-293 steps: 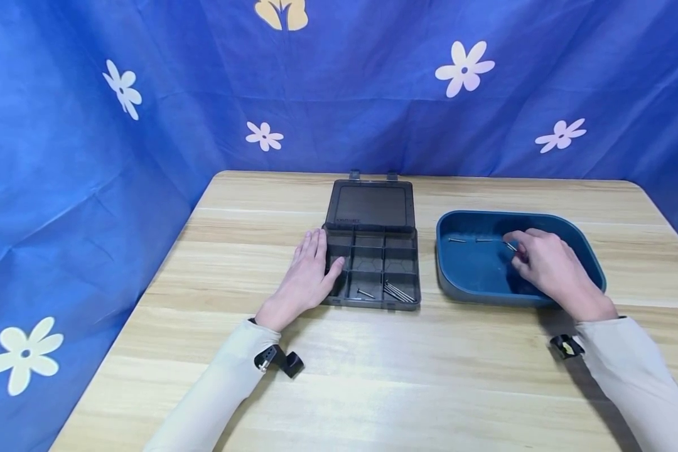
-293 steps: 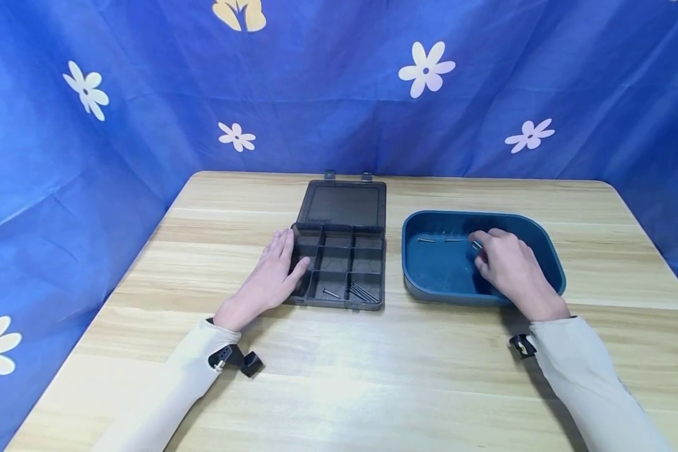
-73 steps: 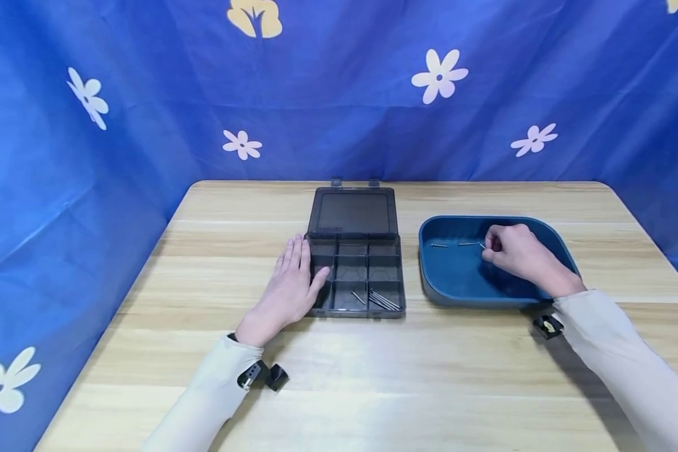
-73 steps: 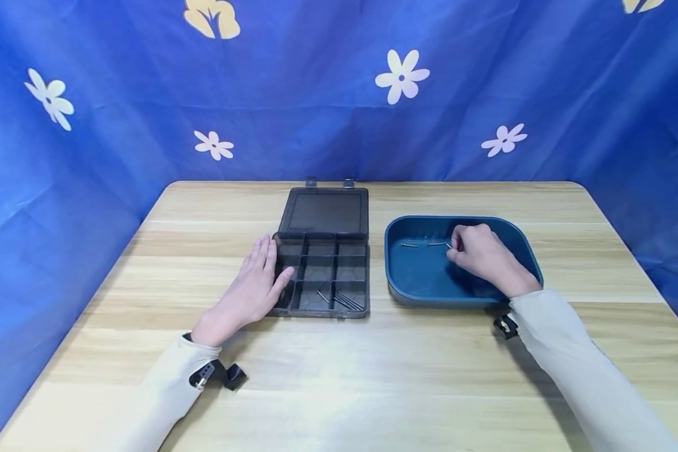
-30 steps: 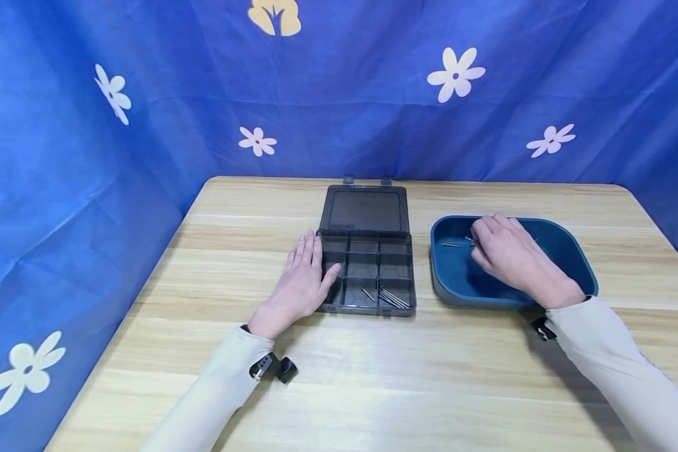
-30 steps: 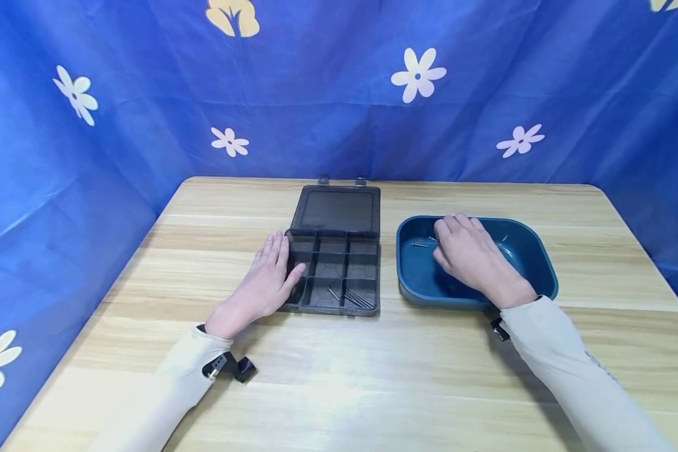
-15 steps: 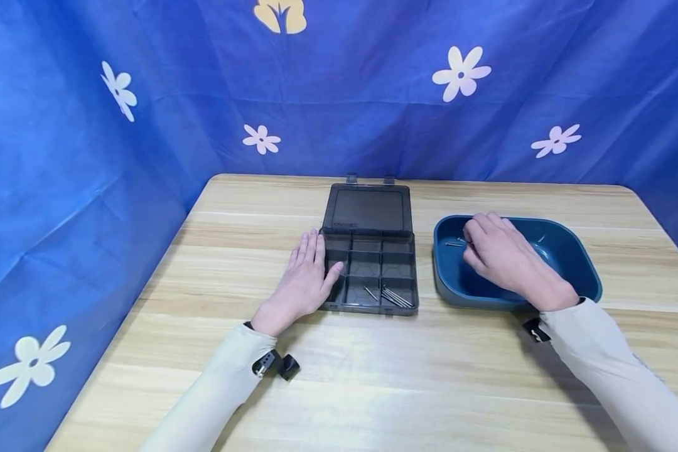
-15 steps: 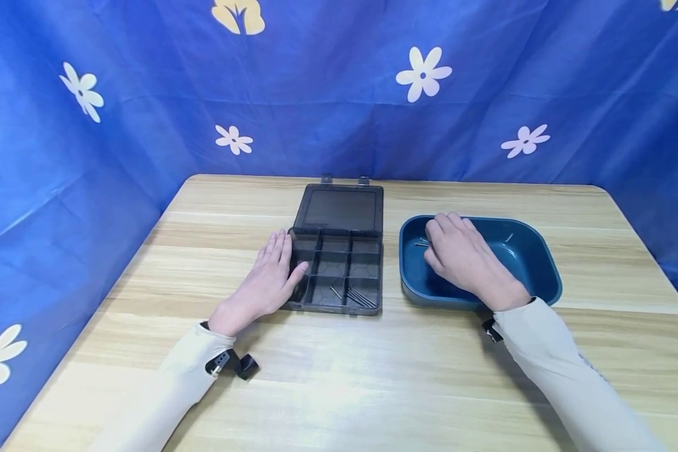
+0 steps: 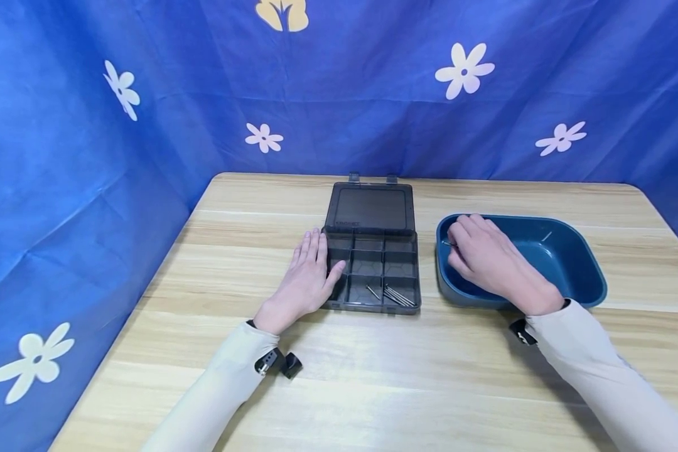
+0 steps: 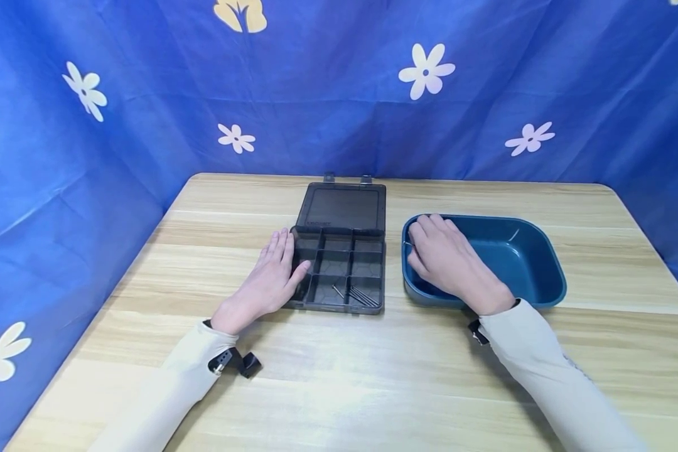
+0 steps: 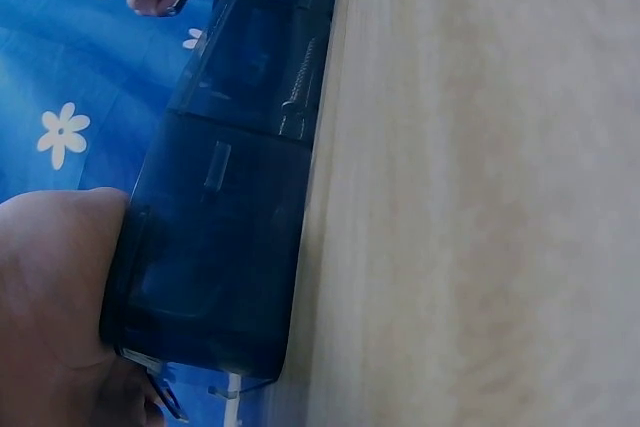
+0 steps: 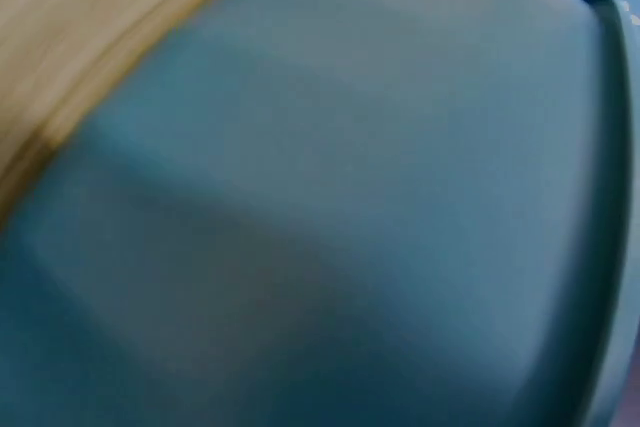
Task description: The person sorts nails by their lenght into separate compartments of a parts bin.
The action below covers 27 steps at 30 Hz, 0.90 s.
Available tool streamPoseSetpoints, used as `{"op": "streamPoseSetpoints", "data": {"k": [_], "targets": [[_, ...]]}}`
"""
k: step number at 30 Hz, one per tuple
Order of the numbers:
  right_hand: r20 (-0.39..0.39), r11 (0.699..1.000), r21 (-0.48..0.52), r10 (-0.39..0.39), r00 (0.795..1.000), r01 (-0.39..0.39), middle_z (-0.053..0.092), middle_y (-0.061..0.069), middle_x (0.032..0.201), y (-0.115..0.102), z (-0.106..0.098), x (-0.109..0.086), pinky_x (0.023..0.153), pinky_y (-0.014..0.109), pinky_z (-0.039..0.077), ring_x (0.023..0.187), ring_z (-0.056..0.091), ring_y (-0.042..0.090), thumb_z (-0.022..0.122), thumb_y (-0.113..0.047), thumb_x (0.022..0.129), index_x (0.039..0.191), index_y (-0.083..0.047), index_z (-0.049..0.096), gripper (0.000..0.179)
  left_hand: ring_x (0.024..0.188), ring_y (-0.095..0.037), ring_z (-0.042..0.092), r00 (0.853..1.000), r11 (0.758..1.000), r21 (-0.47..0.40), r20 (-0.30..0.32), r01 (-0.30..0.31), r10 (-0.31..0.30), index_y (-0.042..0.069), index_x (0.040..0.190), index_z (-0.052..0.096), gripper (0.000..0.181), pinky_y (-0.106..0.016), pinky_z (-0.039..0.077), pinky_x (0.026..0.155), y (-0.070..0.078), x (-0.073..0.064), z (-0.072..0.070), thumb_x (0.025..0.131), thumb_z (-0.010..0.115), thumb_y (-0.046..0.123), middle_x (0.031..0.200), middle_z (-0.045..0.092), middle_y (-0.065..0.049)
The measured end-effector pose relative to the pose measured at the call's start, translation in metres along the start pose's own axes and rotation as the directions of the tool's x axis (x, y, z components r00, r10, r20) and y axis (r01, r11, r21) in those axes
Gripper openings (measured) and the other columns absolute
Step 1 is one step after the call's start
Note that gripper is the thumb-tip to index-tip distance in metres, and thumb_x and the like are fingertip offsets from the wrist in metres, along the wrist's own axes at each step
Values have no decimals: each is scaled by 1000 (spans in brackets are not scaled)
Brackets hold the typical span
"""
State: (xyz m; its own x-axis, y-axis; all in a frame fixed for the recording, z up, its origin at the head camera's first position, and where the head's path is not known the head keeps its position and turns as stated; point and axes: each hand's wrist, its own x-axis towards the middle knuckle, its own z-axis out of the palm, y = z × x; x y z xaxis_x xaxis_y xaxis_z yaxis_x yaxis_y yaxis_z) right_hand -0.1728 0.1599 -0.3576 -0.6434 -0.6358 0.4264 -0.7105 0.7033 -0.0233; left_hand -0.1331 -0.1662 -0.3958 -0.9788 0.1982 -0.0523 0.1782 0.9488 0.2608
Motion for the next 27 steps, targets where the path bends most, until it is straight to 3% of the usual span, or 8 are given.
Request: {"op": "streamPoseSetpoints", "data": {"k": [17,27], "targets": [[-32,998,0,-60,998,60,48,4,79,-26,11,13,68,40,33,77,44,26,49,-13,87,80,-9,51,8,146,-37,-2,999,1000,0,-33,0,0,-9,151,6,75,-49,7,118,0,0,0,104,28,46,158,1,-26],[3,996,62,-65,998,65,48,3,81,-53,16,26,73,39,34,80,46,26,52,-13,85,80,-10,51,6,146,-36,-4,1000,1000,12,-14,2,-2,-7,151,4,76,-46,4,118,2,-1,-1,103,21,49,159,-2,-25]]}}
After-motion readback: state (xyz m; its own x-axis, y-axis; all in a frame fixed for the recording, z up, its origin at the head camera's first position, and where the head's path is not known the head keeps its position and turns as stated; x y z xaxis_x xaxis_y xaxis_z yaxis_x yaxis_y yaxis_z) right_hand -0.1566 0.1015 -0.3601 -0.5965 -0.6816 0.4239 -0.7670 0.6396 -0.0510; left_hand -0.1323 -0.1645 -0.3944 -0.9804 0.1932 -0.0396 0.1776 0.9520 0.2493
